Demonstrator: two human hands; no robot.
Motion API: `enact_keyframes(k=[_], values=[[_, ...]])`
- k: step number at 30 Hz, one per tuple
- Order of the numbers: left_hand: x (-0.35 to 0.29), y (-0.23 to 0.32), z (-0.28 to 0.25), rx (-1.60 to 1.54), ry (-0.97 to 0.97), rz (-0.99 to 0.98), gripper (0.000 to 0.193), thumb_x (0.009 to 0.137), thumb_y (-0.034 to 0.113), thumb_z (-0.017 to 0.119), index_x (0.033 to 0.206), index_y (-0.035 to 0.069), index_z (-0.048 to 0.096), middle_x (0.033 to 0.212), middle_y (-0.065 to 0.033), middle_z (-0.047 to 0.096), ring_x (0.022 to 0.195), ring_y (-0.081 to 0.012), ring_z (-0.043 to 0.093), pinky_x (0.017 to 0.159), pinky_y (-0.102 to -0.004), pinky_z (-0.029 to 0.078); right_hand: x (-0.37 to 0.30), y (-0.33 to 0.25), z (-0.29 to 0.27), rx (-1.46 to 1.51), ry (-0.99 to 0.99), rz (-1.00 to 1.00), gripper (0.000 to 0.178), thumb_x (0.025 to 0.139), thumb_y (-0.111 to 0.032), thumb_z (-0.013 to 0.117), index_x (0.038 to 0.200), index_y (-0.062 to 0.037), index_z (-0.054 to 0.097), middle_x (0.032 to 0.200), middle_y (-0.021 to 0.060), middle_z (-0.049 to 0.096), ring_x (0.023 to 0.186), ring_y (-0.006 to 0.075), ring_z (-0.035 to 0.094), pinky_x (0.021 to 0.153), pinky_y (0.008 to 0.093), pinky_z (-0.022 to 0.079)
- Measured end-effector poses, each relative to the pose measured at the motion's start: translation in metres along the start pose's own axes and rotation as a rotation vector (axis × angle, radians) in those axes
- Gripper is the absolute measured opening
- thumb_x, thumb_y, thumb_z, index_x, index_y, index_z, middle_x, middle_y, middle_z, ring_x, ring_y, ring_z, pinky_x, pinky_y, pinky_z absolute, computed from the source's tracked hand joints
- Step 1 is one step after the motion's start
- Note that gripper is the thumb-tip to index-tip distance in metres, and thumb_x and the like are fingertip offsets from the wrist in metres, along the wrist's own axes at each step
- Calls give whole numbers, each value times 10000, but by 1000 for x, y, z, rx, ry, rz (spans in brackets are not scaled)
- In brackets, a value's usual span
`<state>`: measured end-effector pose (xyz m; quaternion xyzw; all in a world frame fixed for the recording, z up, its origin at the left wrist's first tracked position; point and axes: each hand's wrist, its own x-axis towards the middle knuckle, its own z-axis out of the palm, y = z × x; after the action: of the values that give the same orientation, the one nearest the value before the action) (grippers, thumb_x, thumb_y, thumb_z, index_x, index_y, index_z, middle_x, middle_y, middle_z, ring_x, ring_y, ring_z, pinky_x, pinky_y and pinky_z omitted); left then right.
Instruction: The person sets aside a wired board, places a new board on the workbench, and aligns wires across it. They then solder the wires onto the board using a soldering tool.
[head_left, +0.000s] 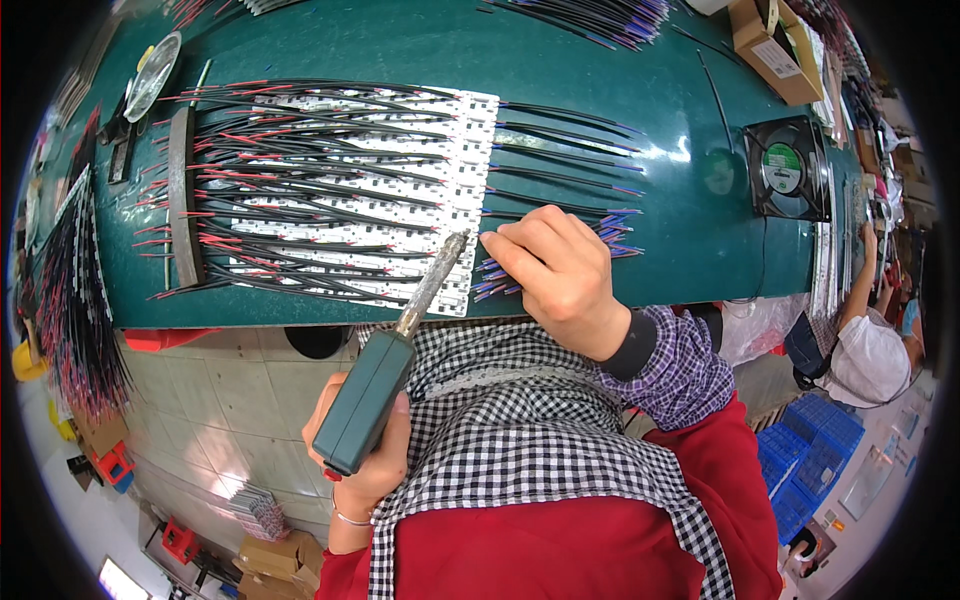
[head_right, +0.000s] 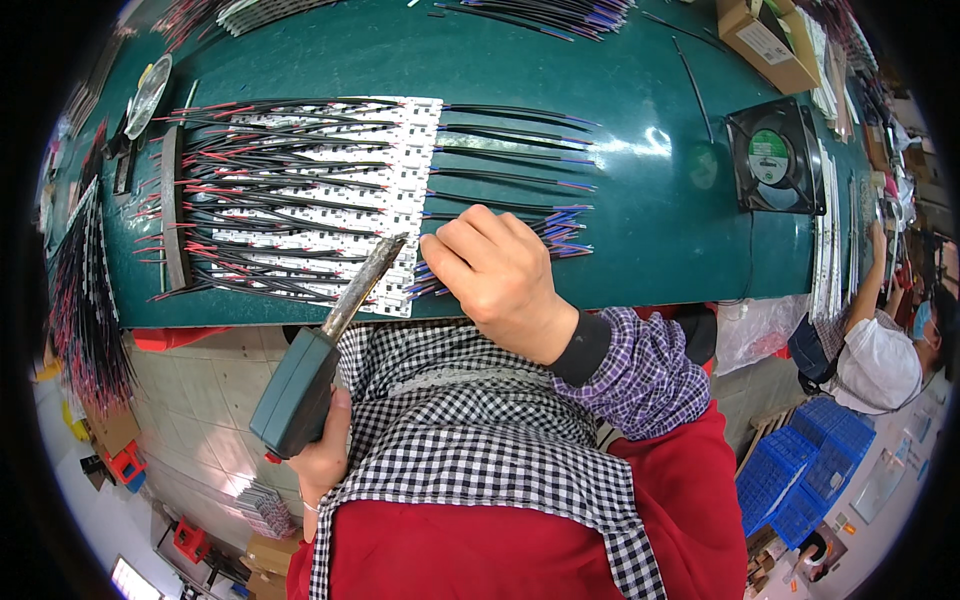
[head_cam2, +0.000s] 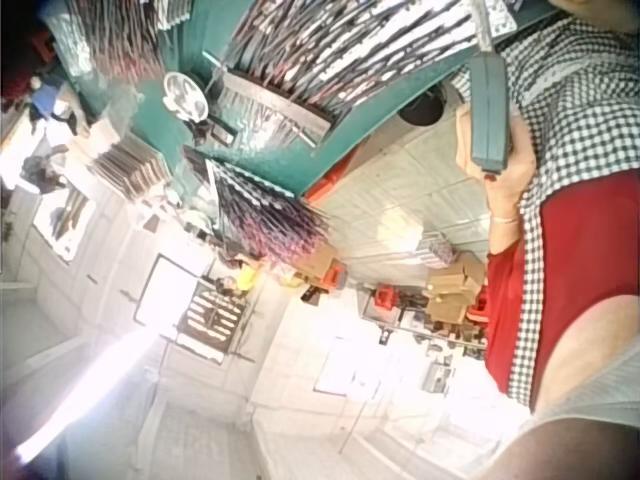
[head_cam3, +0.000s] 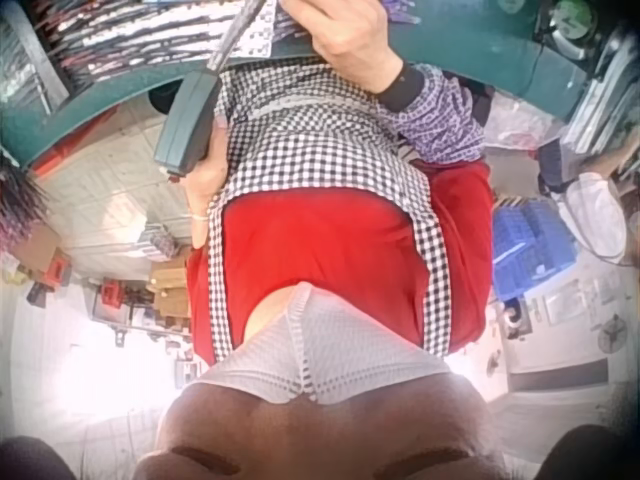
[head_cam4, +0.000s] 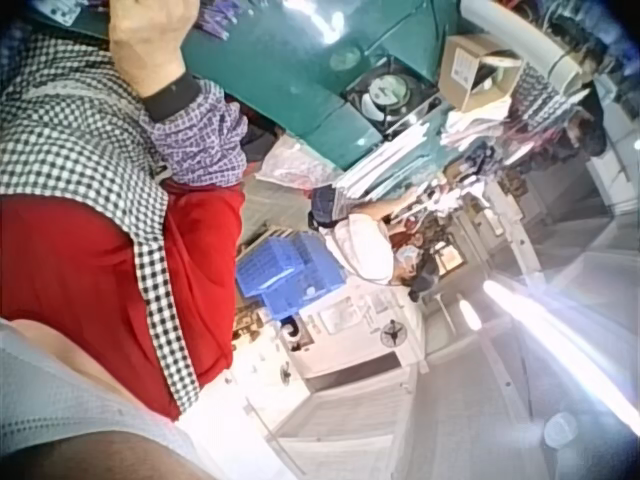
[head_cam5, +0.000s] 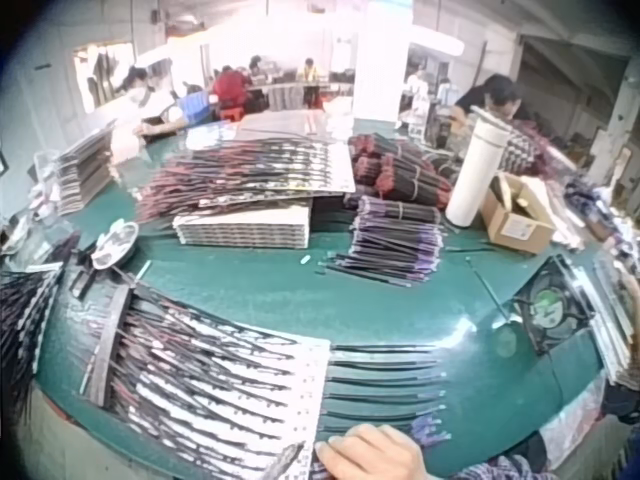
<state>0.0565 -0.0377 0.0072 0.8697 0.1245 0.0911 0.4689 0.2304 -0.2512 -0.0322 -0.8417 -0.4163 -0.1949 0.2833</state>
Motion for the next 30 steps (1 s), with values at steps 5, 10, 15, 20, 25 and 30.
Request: enact_keyframes(k=[5, 10, 15, 20, 25, 30], values=[[5, 5, 3, 15, 6, 38, 195, 707, -60, 729, 898, -38, 699, 858, -132, 667, 681, -272, 651, 573, -327, 507, 2, -3, -4, 77, -25, 57, 317, 645, -8, 650, 952, 22, 720, 870, 78, 656, 792, 250, 639, 641, 351, 525], [10, 14, -1, 35, -38, 53, 177, 694, -76, 718, 865, -39, 687, 840, -125, 663, 686, -268, 650, 584, -326, 508, 1, -4, -3, 31, -32, 23, 325, 647, -34, 658, 963, 18, 716, 877, 73, 648, 803, 246, 639, 639, 349, 520], [15, 25, -3, 3, -48, -7, 158, 692, -81, 712, 840, -41, 676, 807, -120, 648, 677, -263, 646, 590, -320, 505, 3, -6, -1, -47, -9, -43, 253, 705, -98, 652, 932, 10, 681, 830, 40, 584, 805, 201, 602, 643, 315, 480], [1, 16, -8, 78, -54, -70, 186, 718, -56, 727, 899, -47, 686, 863, -137, 672, 716, -262, 669, 643, -319, 527, 4, -6, -1, -59, 4, -53, 238, 703, -100, 649, 916, 4, 672, 815, 36, 564, 796, 193, 592, 631, 310, 472], [-16, 10, -9, -147, 57, -108, 318, 818, -47, 748, 1130, -40, 686, 1021, -103, 707, 898, -176, 664, 830, -309, 525, 2, -9, -5, -30, -44, -21, 283, 689, -79, 658, 954, 18, 687, 875, 62, 598, 818, 222, 609, 645, 328, 489], [-14, 16, -10, -217, 63, -144, 368, 818, -70, 724, 1182, -49, 672, 1087, -125, 713, 945, -189, 674, 872, -313, 530, 0, -6, -11, 132, 2, 24, 432, 640, 1, 687, 1070, 27, 724, 949, 96, 637, 850, 256, 631, 688, 356, 533]])
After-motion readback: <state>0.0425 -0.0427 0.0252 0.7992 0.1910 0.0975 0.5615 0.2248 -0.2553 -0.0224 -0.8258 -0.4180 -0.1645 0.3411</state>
